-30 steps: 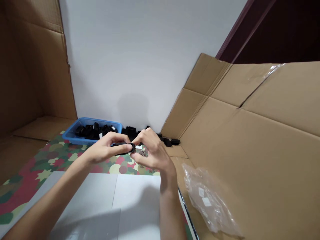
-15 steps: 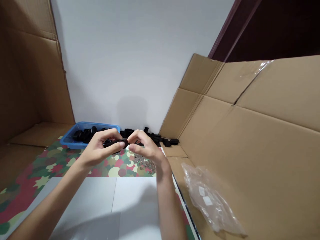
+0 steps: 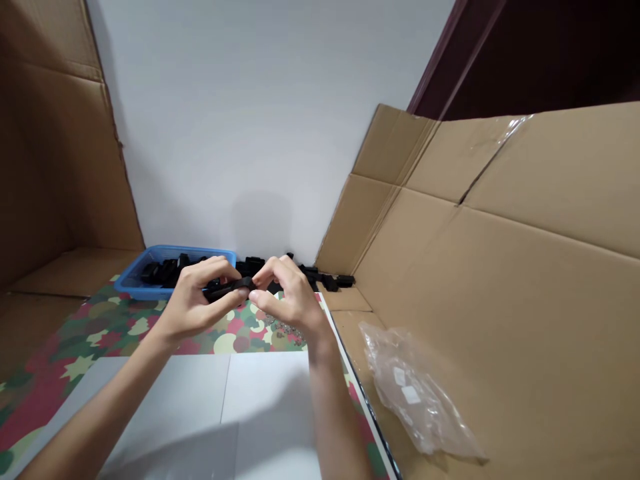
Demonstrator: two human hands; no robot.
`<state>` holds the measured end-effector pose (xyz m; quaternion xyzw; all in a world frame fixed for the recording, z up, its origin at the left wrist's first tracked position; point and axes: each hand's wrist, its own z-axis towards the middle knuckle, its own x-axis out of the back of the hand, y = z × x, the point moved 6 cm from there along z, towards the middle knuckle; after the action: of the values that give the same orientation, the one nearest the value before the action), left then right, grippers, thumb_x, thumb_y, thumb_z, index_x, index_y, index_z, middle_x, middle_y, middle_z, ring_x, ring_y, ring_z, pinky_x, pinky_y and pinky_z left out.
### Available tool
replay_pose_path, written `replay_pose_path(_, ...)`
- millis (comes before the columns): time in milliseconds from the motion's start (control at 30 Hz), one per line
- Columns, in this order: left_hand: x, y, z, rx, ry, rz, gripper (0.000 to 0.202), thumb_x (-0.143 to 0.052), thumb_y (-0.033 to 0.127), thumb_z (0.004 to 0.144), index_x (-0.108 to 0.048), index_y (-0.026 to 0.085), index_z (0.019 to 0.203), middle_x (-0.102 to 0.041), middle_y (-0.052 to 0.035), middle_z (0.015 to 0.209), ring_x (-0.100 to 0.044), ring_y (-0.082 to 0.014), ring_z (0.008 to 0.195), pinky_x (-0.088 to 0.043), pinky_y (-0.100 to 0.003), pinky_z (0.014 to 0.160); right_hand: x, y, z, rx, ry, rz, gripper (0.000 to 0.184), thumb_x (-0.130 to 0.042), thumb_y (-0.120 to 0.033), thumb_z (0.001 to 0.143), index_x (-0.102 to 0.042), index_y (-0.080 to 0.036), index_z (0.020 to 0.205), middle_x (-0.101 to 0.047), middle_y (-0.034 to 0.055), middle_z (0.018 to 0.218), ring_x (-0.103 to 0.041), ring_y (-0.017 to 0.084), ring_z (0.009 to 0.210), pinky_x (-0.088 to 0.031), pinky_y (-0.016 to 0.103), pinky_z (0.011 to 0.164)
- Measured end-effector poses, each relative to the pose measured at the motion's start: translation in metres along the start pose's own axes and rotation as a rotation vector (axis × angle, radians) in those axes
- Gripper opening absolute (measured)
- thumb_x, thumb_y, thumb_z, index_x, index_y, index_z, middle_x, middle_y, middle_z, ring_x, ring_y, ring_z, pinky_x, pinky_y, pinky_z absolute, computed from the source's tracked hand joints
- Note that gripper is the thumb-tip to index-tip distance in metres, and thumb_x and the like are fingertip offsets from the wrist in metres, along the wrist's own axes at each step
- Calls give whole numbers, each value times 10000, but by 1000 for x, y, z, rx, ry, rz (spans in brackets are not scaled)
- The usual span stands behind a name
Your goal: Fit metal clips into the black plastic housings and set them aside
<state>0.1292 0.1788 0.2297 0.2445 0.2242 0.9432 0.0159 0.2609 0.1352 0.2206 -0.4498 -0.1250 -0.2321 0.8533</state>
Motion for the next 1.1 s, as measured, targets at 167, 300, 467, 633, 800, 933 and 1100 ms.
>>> replay_pose_path(167,1,1,-2,-41,32,75,209,-604,286,767,-535,169,609,-479,35,548,-424,-108,540,-308,-251,533,1,-15,-7,143,85,-239,42,-520,-245,736,-539,-219,763,-523,7,714,-542,177,709,-440,306,638)
replay_pose_path(300,1,3,-2,-61,50,102,190,-604,270,761,-535,170,615,-471,38,547,-421,-109,537,-309,-251,537,0,-22,-11,212,107,-358,49,-485,-220,775,-533,-208,775,-523,17,715,-548,177,715,-459,301,632)
replay_pose_path(467,2,2,-2,-43,72,105,200,-605,271,750,-521,172,598,-457,37,544,-409,-109,526,-301,-254,532,-3,-29,-13,270,141,-524,78,-469,-194,810,-546,-193,813,-525,27,710,-533,195,730,-456,327,659)
replay_pose_path(633,3,-1,-1,60,67,-37,209,-617,298,736,-528,173,594,-473,31,551,-417,-109,525,-312,-256,537,0,-30,-14,238,135,-502,108,-473,-239,834,-571,-198,852,-532,29,719,-526,206,762,-439,344,708)
replay_pose_path(800,-3,-15,-3,349,121,-415,220,-622,319,716,-529,176,577,-456,35,547,-396,-107,540,-299,-249,532,6,-1,-7,-41,15,-218,232,-479,-427,863,-579,-232,941,-557,26,830,-549,200,834,-433,342,746)
replay_pose_path(933,-21,-26,-11,588,187,-885,264,-699,403,648,-587,166,624,-489,20,619,-434,-110,587,-330,-237,549,-21,19,1,-133,-194,4,240,-514,-466,835,-563,-239,894,-559,17,844,-539,203,857,-433,345,772)
replay_pose_path(1100,-33,-30,-17,703,215,-1142,275,-732,419,591,-659,175,695,-576,-12,670,-530,-149,667,-428,-263,640,-52,13,7,-60,-121,339,283,-563,-418,785,-531,-268,1024,-549,24,990,-518,207,962,-440,339,844)
